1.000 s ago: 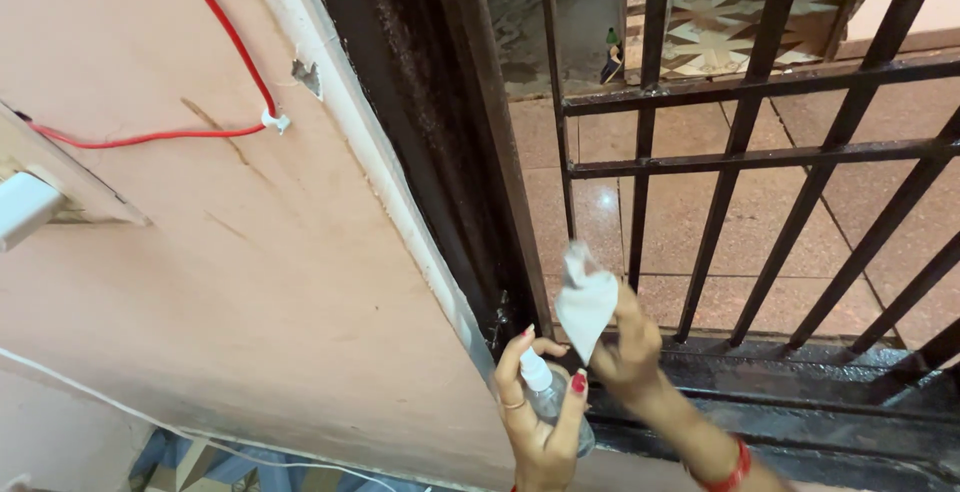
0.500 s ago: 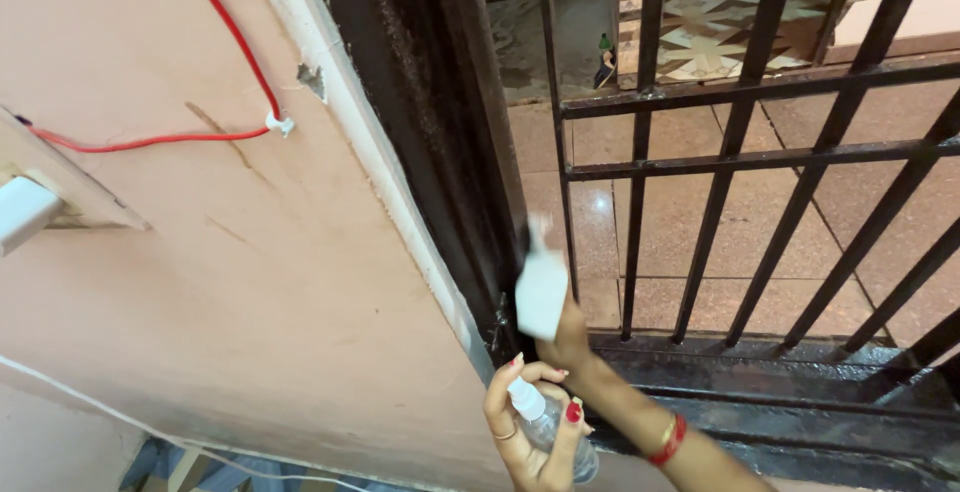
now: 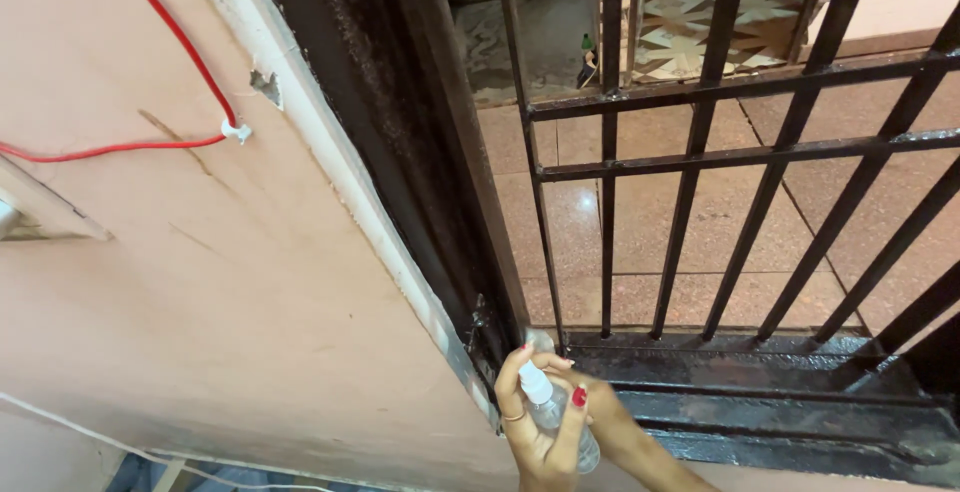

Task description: The person sprays a liquid from a small bottle onto a black metal railing and wipes it with a white cloth. The person repeatedly sprays and wipes different sections of the railing in a systematic manner.

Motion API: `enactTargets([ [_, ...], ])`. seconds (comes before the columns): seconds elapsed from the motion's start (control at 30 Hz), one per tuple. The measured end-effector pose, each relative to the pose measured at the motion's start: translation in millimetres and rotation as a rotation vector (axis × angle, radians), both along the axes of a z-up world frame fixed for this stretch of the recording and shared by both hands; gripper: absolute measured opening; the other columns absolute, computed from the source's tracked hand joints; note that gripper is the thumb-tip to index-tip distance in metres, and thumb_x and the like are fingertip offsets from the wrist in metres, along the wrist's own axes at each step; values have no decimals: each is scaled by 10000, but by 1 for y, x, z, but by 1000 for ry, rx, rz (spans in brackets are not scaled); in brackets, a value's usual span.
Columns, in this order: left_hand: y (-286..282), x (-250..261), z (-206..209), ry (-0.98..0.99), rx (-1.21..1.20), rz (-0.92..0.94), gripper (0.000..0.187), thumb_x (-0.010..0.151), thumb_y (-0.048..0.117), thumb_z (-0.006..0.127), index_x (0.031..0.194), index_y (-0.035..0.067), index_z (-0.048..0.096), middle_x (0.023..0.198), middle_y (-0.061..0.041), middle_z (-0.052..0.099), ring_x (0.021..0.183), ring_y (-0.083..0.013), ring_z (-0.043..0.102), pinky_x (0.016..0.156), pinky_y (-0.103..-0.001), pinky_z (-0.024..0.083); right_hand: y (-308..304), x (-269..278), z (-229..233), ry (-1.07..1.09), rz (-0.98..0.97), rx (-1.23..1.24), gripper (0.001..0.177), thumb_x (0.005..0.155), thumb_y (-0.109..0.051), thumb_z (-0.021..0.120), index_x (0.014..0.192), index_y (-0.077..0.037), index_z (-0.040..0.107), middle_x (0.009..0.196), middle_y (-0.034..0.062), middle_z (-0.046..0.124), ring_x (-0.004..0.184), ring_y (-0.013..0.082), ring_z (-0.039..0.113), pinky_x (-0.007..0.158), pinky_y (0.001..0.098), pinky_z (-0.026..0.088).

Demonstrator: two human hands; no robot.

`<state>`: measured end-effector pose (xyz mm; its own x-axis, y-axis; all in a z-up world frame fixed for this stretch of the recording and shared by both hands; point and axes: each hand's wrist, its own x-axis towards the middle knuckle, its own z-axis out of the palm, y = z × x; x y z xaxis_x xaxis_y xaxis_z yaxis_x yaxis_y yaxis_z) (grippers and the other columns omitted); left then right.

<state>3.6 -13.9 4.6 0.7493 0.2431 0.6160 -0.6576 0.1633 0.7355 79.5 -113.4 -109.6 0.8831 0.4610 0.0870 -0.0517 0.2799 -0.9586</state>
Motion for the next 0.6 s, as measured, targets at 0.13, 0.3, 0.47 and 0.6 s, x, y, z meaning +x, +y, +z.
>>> enactTargets([
  [0.13, -7, -3, 4, 90, 0, 23, 671, 878, -76, 691, 1460, 28, 374, 1131, -192, 622, 737, -100, 597, 607, -252, 550, -37, 6, 100, -1256, -732, -500, 333, 770, 51, 624, 1084, 16, 730, 1270, 189, 690, 1152, 340, 708, 954, 407, 598],
  [0.3, -21, -1, 8, 53, 51, 3, 657, 912, -61, 690, 1479, 28, 369, 1150, -187, 632, 670, -92, 589, 629, -235, 508, -70, 38, 199, -1638, -1088, -590, 113, 891, 69, 663, 996, 60, 703, 1346, 236, 646, 1315, 385, 596, 1077, 441, 563],
  [0.47, -33, -3, 6, 50, 60, -19, 662, 909, -47, 707, 1476, 24, 372, 1138, -186, 637, 684, -97, 602, 613, -240, 533, -46, 91, 202, -1791, -1079, -778, 230, 988, 14, 647, 1177, -2, 777, 1501, 87, 571, 1471, 255, 410, 1192, 428, 453],
  [0.6, -32, -1, 3, 87, 39, 6, 669, 888, -37, 721, 1464, 18, 385, 1108, -186, 650, 688, -106, 613, 589, -245, 555, -40, 94, 138, -1762, -993, -743, 262, 966, -3, 629, 1192, -33, 759, 1505, 61, 557, 1475, 231, 402, 1145, 453, 420],
])
